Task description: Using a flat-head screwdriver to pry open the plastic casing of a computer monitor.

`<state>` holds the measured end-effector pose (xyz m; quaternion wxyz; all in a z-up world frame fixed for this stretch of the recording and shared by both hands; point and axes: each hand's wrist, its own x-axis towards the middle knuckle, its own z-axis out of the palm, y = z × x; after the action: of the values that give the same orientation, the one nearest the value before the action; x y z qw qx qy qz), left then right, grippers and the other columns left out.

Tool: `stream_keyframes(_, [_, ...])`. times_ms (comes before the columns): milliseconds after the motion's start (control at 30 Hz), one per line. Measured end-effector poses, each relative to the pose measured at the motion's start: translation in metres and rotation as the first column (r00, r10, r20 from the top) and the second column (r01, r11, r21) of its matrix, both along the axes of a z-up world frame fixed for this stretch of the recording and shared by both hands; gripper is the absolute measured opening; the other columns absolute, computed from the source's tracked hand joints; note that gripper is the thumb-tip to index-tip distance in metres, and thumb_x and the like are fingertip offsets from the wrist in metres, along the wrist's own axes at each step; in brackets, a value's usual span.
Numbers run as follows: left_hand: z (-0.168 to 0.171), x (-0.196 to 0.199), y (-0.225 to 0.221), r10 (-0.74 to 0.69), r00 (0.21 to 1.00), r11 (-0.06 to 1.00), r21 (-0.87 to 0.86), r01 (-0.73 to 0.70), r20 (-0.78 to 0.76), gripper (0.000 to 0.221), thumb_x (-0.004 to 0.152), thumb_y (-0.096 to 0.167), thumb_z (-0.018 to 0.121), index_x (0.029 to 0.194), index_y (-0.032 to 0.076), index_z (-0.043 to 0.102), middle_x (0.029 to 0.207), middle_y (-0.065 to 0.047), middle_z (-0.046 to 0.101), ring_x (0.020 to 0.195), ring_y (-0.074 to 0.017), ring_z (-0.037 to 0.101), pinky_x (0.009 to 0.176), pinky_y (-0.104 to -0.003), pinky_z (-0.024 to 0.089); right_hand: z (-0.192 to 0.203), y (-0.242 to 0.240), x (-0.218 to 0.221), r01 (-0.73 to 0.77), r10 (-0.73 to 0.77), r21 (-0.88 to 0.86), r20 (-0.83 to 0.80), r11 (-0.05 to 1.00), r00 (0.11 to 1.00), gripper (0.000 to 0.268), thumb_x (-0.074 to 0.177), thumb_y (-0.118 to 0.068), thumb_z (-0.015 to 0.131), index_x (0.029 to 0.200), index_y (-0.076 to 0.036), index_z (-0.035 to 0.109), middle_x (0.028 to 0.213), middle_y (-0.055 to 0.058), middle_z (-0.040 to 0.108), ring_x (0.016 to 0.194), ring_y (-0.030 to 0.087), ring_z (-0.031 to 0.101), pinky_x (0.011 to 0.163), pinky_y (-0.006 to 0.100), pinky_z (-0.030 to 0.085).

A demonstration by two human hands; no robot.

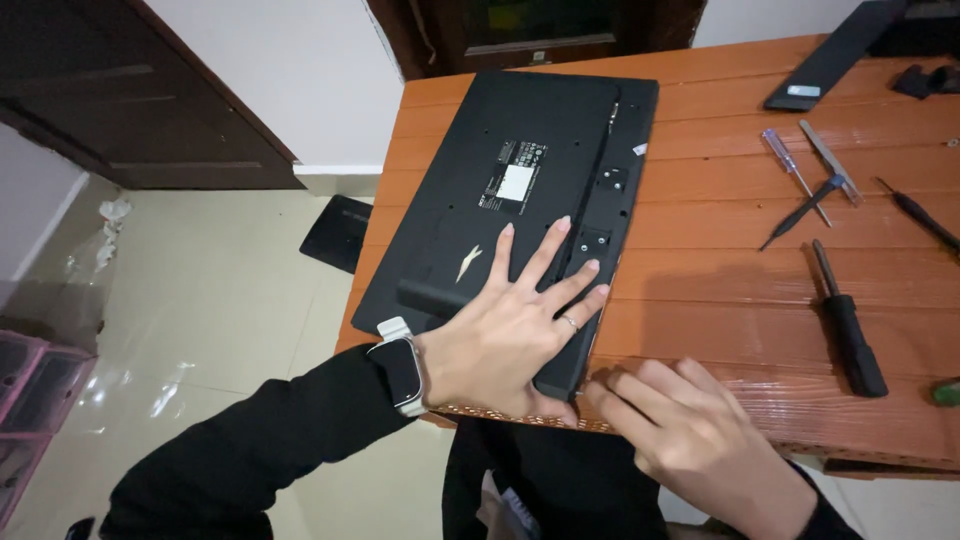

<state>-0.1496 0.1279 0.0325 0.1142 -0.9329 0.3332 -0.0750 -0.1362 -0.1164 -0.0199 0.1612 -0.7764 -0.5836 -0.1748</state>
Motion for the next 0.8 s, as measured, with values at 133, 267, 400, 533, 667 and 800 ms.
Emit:
stream_keyframes(133, [0.001, 0.003, 0.001, -0.002, 0.999, 1.000, 0.005, 0.002, -0.045, 0.128, 0.072, 0.097, 0.060, 0.155, 0.003, 0.037, 0.160, -0.019, 0.039, 0.151, -0.0583, 0.007, 0.103, -0.087, 0.021, 0.001, -0.002, 0.003, -0.009, 0.008, -0.021, -0.024, 1.000, 1.000, 0.054, 0.069, 0.013, 0.061, 0.118, -0.009, 0.067, 0.108, 0.004, 0.067, 0.093, 0.025, 0.060, 0.070, 0.039, 0.045])
stream_keyframes(267, [0.032, 0.009, 0.004, -0.050, 0.950, 0.997, -0.069, 0.030, -0.308, 0.125, 0.073, 0.080, 0.086, 0.161, 0.017, 0.025, 0.163, -0.030, 0.020, 0.146, -0.0643, -0.008, 0.096, -0.093, 0.007, 0.002, -0.009, 0.008, 0.018, -0.018, -0.002, -0.008, 1.000, 1.000, 0.061, 0.068, 0.013, 0.055, 0.124, -0.008, 0.064, 0.106, 0.006, 0.064, 0.084, 0.026, 0.054, 0.061, 0.040, 0.037])
stream_keyframes(400, [0.045, 0.008, 0.017, -0.081, 0.941, 0.995, -0.083, 0.057, -0.328, 0.134, 0.077, 0.076, 0.090, 0.165, 0.019, 0.006, 0.167, -0.030, 0.020, 0.147, -0.0641, -0.013, 0.096, -0.092, 0.013, 0.018, -0.004, 0.006, 0.029, -0.030, 0.091, 0.008, 0.995, 1.000, 0.045, 0.080, 0.017, 0.057, 0.117, -0.008, 0.065, 0.099, 0.005, 0.062, 0.081, 0.024, 0.052, 0.062, 0.038, 0.036])
stream_keyframes(533, [0.049, 0.005, 0.028, -0.135, 0.924, 0.983, -0.169, 0.078, -0.357, 0.112, 0.083, 0.072, 0.079, 0.163, 0.020, 0.020, 0.170, -0.019, 0.021, 0.148, -0.0613, -0.015, 0.097, -0.093, 0.011, 0.022, 0.002, 0.005, -0.008, 0.004, 0.096, 0.035, 0.995, 0.999, 0.048, 0.079, 0.015, 0.052, 0.119, -0.009, 0.063, 0.099, 0.002, 0.062, 0.078, 0.023, 0.051, 0.062, 0.038, 0.036])
stream_keyframes(667, [0.044, 0.002, 0.042, -0.220, 0.939, 0.954, -0.260, 0.150, -0.265, 0.087, 0.090, 0.066, 0.072, 0.158, 0.023, 0.039, 0.168, -0.010, 0.031, 0.153, -0.0559, -0.008, 0.098, -0.093, 0.019, 0.022, 0.003, 0.005, 0.009, -0.010, 0.021, 0.049, 1.000, 0.999, 0.053, 0.074, 0.010, 0.057, 0.121, -0.013, 0.063, 0.093, 0.000, 0.058, 0.077, 0.026, 0.048, 0.062, 0.040, 0.037])
stream_keyframes(800, [0.050, 0.002, 0.052, -0.272, 0.902, 0.913, -0.386, 0.131, -0.336, 0.081, 0.093, 0.057, 0.073, 0.158, 0.023, 0.040, 0.171, -0.009, 0.028, 0.156, -0.0537, -0.015, 0.102, -0.094, 0.007, 0.029, 0.006, 0.006, 0.001, -0.002, 0.048, 0.032, 0.999, 0.999, 0.046, 0.075, 0.013, 0.056, 0.113, -0.011, 0.065, 0.095, 0.000, 0.061, 0.074, 0.024, 0.048, 0.059, 0.039, 0.035])
